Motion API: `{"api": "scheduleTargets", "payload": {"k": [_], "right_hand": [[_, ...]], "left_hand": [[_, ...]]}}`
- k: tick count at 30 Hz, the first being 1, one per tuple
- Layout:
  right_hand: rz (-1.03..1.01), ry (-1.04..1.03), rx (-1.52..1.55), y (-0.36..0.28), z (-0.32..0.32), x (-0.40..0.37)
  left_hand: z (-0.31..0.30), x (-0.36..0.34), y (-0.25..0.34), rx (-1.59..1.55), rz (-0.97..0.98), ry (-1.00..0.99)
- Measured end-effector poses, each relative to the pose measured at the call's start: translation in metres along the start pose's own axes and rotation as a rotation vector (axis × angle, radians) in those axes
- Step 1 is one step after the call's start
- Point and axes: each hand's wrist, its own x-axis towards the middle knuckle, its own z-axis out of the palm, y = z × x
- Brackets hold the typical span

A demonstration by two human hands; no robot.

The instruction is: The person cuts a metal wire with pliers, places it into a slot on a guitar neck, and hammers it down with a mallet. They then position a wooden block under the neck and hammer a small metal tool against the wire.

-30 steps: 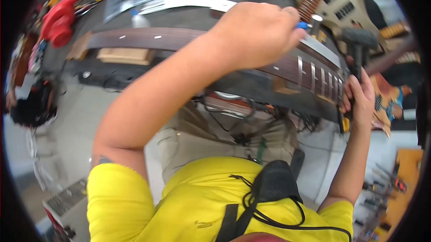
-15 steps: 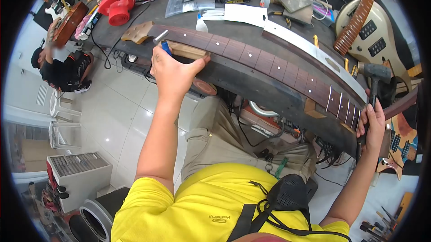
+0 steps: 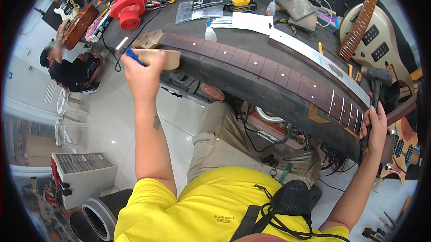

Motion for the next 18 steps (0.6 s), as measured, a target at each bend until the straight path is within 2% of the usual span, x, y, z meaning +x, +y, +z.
{"api": "scheduleTargets", "payload": {"k": [1, 3, 5, 7, 9, 11, 12, 15, 18], "right_hand": [[0.016, 0.016, 0.01, 0.0, 0.0, -0.001], [0.011, 0.008, 0.021, 0.0, -0.002, -0.001], [-0.013, 0.005, 0.011, 0.003, -0.005, -0.001], [-0.012, 0.002, 0.017, 0.001, -0.003, -0.002], [0.009, 0.016, -0.017, -0.001, -0.002, -0.002], [0.011, 0.021, -0.027, -0.002, -0.001, -0.001], [0.018, 0.027, -0.037, -0.004, -0.001, 0.0], [-0.006, 0.019, -0.031, -0.005, -0.003, 0.001], [-0.004, 0.05, -0.067, -0.014, -0.002, -0.003]], "left_hand": [[-0.005, 0.008, -0.01, 0.007, -0.001, 0.005], [-0.014, 0.029, -0.026, -0.543, -0.23, -0.026], [-0.025, 0.048, -0.018, -0.603, -0.227, 0.118], [-0.031, 0.096, -0.052, -0.597, -0.115, 0.18], [-0.023, 0.12, -0.018, -0.657, 0.095, 0.094], [-0.006, 0.177, -0.057, -0.285, -0.01, 0.003], [0.004, 0.182, -0.053, -0.289, -0.012, 0.01], [0.051, 0.172, -0.008, 0.312, 0.065, -0.248], [0.087, 0.168, -0.003, 0.519, 0.122, -0.416]]}}
